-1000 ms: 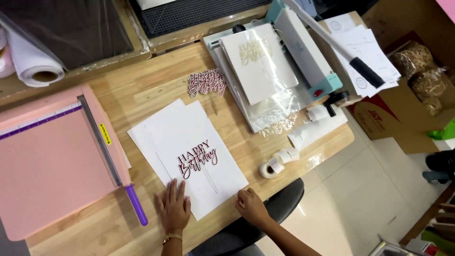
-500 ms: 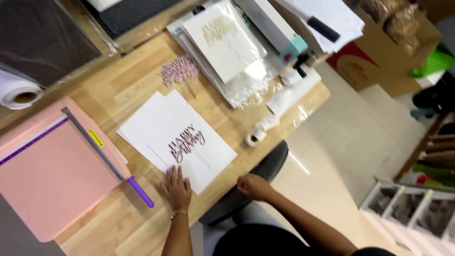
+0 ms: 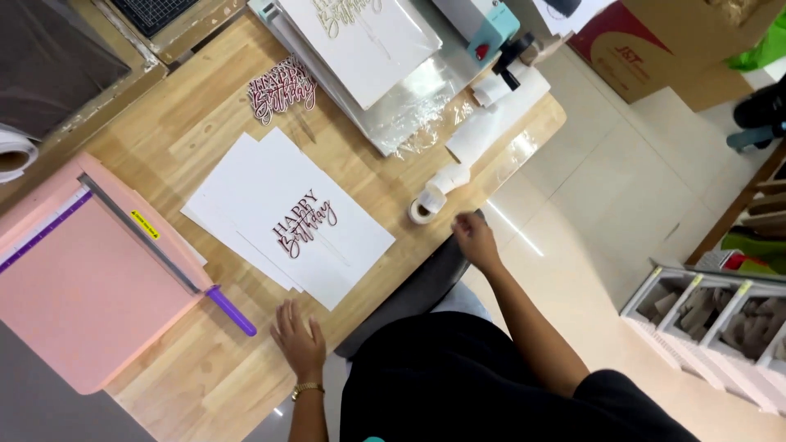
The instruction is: The person cuts paper using a paper trimmer, applies adhesive tape to a card, and places the card into a plastic sleeve.
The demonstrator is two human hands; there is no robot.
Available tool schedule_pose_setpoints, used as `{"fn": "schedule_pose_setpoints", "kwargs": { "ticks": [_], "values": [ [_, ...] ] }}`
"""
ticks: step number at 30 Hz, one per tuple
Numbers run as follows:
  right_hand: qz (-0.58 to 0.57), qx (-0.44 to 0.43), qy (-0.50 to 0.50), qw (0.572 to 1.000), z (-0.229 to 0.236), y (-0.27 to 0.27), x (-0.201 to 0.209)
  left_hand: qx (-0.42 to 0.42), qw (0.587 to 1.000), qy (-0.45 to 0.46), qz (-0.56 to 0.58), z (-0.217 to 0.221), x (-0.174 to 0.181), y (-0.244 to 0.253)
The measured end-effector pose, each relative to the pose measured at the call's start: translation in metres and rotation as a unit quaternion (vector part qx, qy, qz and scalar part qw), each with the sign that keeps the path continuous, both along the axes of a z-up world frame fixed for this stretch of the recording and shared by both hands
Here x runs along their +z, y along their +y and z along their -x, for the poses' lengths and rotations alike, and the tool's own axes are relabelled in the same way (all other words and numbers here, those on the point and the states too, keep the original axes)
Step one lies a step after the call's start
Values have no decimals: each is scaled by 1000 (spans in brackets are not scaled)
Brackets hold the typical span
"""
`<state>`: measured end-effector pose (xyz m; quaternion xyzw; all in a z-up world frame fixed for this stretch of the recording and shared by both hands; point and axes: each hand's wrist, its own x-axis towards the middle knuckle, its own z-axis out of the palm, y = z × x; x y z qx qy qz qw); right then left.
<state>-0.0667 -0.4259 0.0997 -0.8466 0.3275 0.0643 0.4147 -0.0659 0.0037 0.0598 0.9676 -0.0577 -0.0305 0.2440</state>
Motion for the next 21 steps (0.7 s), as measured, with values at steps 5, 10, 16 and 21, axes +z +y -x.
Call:
{"fn": "schedule_pose_setpoints", "kwargs": {
  "ticks": [5,10,16,21],
  "values": [
    [86,-52,-62,993,-75,-89,-42,38,992,-115,-20,-52,11,-77],
    [18,83,74,994,-137,-126,-57,1,990,-106,98,-100,17,-209],
    [-148,129,8,981,-126,-132,-31,111,878,247,395,-94,25,-352],
    [-271,140,49,951,-112,-127,19,211,796,354,444,-101,46,-391]
  ]
}}
